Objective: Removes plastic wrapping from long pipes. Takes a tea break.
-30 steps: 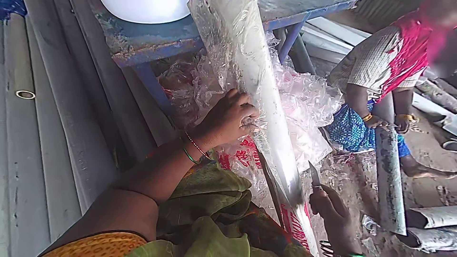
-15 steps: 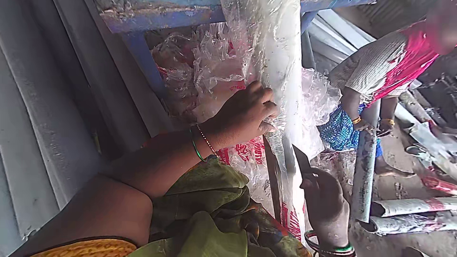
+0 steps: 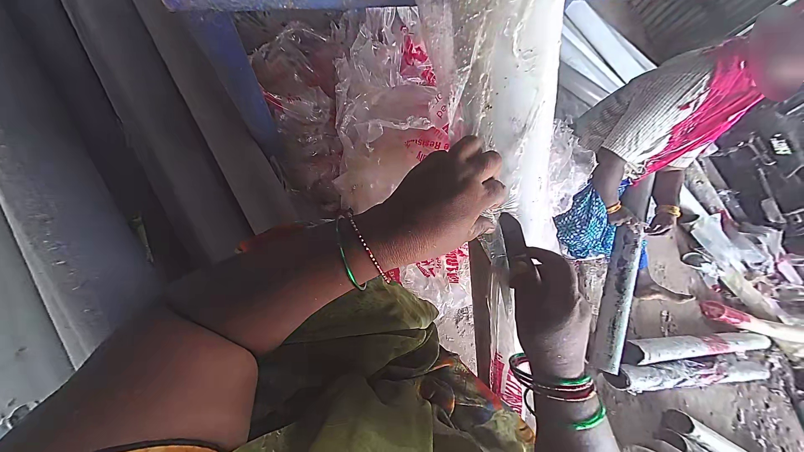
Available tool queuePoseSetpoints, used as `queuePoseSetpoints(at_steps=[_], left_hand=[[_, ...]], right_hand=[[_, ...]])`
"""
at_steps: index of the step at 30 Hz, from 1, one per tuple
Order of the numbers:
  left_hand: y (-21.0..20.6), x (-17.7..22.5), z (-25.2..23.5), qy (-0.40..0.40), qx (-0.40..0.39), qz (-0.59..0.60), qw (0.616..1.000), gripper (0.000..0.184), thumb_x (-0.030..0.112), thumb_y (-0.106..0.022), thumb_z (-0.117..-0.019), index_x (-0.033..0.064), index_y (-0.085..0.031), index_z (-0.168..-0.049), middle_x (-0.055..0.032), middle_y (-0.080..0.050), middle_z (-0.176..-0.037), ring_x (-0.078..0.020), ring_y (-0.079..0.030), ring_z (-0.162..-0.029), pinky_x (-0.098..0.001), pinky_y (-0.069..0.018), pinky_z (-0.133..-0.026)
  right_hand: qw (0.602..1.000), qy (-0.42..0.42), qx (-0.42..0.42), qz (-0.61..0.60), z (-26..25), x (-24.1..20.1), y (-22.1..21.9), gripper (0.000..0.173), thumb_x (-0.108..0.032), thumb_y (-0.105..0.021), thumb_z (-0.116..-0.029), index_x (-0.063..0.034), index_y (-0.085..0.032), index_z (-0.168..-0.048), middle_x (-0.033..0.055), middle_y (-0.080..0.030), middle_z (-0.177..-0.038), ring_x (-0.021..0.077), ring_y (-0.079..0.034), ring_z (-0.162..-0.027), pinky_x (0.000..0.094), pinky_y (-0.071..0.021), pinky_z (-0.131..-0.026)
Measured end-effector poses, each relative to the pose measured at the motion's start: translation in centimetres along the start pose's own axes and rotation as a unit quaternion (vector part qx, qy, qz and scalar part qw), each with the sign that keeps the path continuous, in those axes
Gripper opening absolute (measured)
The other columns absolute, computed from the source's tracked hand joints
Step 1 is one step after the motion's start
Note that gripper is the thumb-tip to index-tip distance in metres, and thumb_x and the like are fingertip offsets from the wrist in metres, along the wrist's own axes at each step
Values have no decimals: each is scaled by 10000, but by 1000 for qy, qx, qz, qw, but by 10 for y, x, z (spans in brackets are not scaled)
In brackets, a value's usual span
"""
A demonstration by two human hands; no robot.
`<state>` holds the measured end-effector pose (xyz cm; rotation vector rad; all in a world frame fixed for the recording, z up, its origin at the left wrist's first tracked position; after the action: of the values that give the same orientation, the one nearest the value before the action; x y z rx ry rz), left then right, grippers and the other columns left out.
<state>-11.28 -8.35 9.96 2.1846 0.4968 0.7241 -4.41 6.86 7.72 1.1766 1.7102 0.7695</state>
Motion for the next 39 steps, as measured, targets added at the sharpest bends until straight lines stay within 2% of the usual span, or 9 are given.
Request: queuePoseSetpoints(at_steps=[4,7,15,21,24,27,34,37,39], left_hand=[[2,-1,1,3,7,-3,1000,232,248,-737,-912,37,-765,-1006,-160,-675,-1051,-371,-615,-1067,-440,-515,-804],[1,-1,1,8,3,-4,1000,230,260,-729,-918,52,-764,-1008,-151,-675,-1054,-358,-609,-1066,-432,-505,-819],[1,-2,1,16,1,3,1000,219,260,-714,-937,60,-766,-1010,-146,-674,-1052,-352,-602,-1076,-426,-495,-847],[4,0,3,13,17,4,1000,182,216,-708,-933,49,-762,-977,-152,-668,-1026,-359,-602,-1053,-430,-499,-817],[4,0,4,7,20,-2,1000,193,227,-698,-939,41,-749,-946,-156,-662,-1012,-371,-600,-1042,-445,-494,-805],[1,-4,2,9,11,17,1000,208,233,-701,-942,35,-759,-974,-169,-676,-1038,-379,-605,-1066,-453,-497,-849],[-4,3,6,-30,4,11,999,491,450,-792,-820,129,-754,-1189,-157,-673,-1093,-390,-591,-1092,-478,-482,-820],[-7,8,5,-12,-15,-19,1000,382,305,-829,-809,126,-768,-1141,-152,-670,-1107,-391,-578,-1115,-494,-454,-845],[-6,10,4,-8,12,-27,1000,189,118,-754,-843,96,-773,-1030,-149,-676,-1055,-390,-592,-1088,-494,-454,-821]], right_hand=[[983,-83,-49,-159,-2,12,-17,308,-259,-531,-1031,21,-611,-1134,-69,-582,-698,-39,-505,-548,171,-453,-544],[927,-143,-88,-334,0,15,-26,251,-241,-471,-1032,-36,-585,-1121,-138,-541,-653,-67,-462,-504,121,-405,-496],[676,-289,-193,-650,15,9,-46,474,-201,-145,-1092,-70,-592,-1003,-46,-587,-629,-26,-491,-443,99,-403,-425],[595,-314,-196,-714,11,-8,-51,529,-310,-122,-1115,-81,-595,-1061,-65,-558,-593,-32,-488,-416,94,-416,-419],[629,-239,-174,-719,-13,-18,-37,524,-376,-112,-1120,-136,-578,-1121,-89,-566,-627,-32,-487,-438,99,-426,-435],[728,-145,-109,-661,-33,-14,-9,469,-323,-144,-1124,-121,-565,-1170,-90,-607,-673,-20,-508,-456,112,-445,-442],[919,-70,-27,-386,-9,31,5,192,-315,-500,-1060,-150,-584,-1108,-180,-606,-687,-55,-565,-569,130,-497,-562],[976,-51,-24,-210,4,34,9,320,-229,-565,-1014,59,-596,-1149,-54,-626,-775,-56,-573,-620,140,-513,-603],[995,-14,-9,-99,4,26,17,335,-266,-584,-1012,46,-643,-1121,36,-663,-805,7,-577,-615,194,-505,-584]])
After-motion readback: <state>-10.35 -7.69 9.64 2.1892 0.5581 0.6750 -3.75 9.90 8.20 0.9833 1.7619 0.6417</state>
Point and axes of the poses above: each hand's wrist, its own z-axis away from the middle knuckle, its own y-axis out of the back of the hand, x = y × z, the point moved 9 cm from there along -z, towards the middle knuckle
